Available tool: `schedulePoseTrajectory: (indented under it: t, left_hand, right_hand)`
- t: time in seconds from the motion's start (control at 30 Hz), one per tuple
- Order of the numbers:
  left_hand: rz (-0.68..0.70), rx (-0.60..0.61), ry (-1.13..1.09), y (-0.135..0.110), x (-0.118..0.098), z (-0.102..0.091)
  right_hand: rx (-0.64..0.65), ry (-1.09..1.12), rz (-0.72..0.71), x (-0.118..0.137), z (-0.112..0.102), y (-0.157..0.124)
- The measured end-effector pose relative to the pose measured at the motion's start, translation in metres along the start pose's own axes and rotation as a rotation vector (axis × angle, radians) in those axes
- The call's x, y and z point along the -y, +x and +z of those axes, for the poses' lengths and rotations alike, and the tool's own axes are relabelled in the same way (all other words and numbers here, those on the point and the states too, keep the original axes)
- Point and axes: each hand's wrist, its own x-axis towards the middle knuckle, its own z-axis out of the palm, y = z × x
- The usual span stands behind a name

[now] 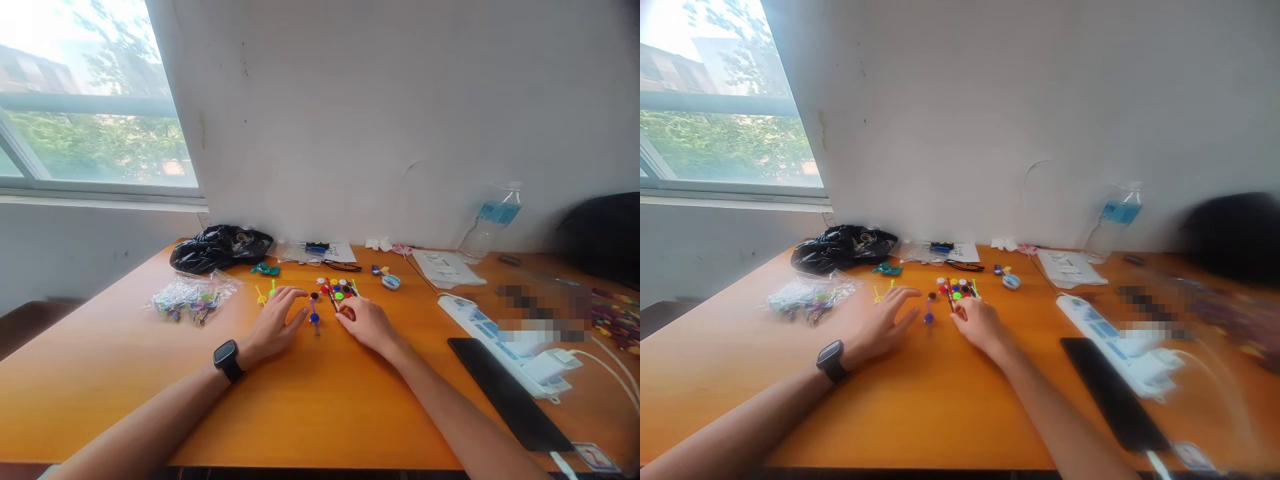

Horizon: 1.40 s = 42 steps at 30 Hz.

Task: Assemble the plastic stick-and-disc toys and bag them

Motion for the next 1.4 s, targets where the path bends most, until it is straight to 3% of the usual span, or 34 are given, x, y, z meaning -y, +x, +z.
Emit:
schedulePoseTrajectory:
  t: [0.4, 0.63, 0.9, 1.2, 1.4]
  left_hand:
    - [0.195, 0.218, -0.039, 0.000, -0.007, -0.002]
    - [0.218, 0.255, -0.015, 0.001, -0.011, -0.005]
    - [0.188, 0.235, 0.077, 0.003, -0.012, -0.006]
    - [0.070, 0.103, 0.270, 0.003, 0.005, -0.005]
    - [-0.011, 0.092, 0.367, 0.005, 0.011, -0.006]
  right_hand:
    - [0.018, -0.038, 0.006, 0.001, 0.000, -0.002]
    - [0.019, -0.029, 0.025, 0.000, -0.001, -0.003]
    - [0.041, -0.037, -0.027, 0.003, -0.001, -0.004]
    - [0.054, -0.063, -0.062, 0.000, 0.010, 0.000]
    - [0.047, -0.040, -0.101, 0.001, 0.013, 0.000]
